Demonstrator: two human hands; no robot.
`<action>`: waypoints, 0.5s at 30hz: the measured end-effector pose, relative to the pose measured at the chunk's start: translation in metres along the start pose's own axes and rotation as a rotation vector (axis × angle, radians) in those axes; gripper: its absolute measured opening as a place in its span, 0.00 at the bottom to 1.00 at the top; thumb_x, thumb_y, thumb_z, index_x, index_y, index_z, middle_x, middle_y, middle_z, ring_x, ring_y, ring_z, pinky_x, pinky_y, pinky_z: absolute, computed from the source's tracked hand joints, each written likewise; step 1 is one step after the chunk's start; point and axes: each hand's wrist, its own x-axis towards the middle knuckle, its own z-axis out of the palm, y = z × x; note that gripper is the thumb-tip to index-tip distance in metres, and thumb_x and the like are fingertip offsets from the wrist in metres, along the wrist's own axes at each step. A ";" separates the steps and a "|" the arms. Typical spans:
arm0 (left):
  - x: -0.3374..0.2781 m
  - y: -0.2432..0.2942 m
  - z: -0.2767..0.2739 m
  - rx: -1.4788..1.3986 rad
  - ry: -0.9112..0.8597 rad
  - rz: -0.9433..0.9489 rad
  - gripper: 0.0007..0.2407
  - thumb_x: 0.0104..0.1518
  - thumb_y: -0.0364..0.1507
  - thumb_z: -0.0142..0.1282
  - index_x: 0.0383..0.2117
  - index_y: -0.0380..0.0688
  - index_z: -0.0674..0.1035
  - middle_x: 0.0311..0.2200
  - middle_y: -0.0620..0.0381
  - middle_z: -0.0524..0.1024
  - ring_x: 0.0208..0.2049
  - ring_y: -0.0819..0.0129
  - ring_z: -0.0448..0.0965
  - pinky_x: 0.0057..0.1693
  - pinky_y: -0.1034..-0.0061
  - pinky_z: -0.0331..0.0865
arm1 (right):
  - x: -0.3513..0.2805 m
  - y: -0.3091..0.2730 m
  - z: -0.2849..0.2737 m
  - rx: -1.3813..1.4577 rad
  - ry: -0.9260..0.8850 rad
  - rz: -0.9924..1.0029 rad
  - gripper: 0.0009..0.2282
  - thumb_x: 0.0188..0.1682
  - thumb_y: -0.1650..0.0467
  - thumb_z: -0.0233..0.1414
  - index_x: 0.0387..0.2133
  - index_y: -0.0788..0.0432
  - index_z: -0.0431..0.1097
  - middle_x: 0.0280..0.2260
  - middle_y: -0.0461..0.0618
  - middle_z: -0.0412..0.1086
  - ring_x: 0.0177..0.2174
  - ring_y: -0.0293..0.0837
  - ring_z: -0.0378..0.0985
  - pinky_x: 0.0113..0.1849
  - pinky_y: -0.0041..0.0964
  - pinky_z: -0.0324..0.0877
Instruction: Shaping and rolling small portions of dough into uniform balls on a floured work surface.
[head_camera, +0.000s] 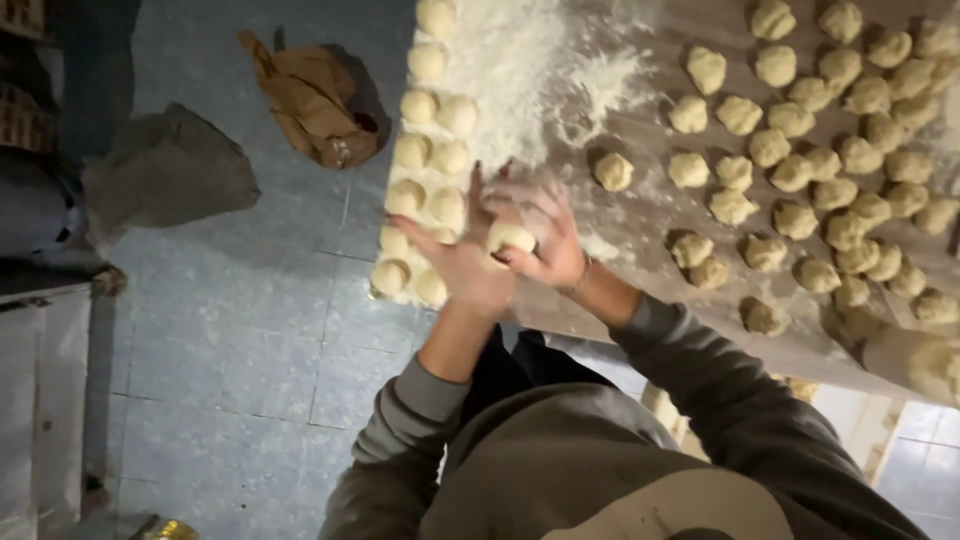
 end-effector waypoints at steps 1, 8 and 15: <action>0.006 0.009 0.000 0.003 0.000 -0.002 0.38 0.63 0.63 0.36 0.75 0.55 0.55 0.75 0.47 0.50 0.74 0.50 0.56 0.74 0.55 0.58 | 0.010 -0.010 0.010 0.002 0.003 0.000 0.18 0.52 0.65 0.58 0.52 0.64 0.71 0.53 0.60 0.70 0.57 0.57 0.70 0.60 0.55 0.63; 0.023 -0.006 0.001 0.270 0.757 -0.224 0.45 0.57 0.65 0.37 0.73 0.44 0.55 0.73 0.52 0.55 0.75 0.54 0.51 0.78 0.58 0.44 | 0.046 0.020 0.036 0.139 0.026 0.038 0.16 0.51 0.66 0.53 0.47 0.66 0.71 0.49 0.62 0.70 0.52 0.58 0.73 0.54 0.56 0.69; 0.052 0.053 -0.055 0.265 1.168 -0.097 0.46 0.48 0.68 0.33 0.69 0.46 0.57 0.67 0.43 0.64 0.71 0.55 0.52 0.70 0.59 0.40 | 0.045 0.087 0.049 0.001 0.025 0.060 0.19 0.50 0.69 0.67 0.48 0.63 0.67 0.50 0.54 0.73 0.47 0.47 0.82 0.45 0.37 0.81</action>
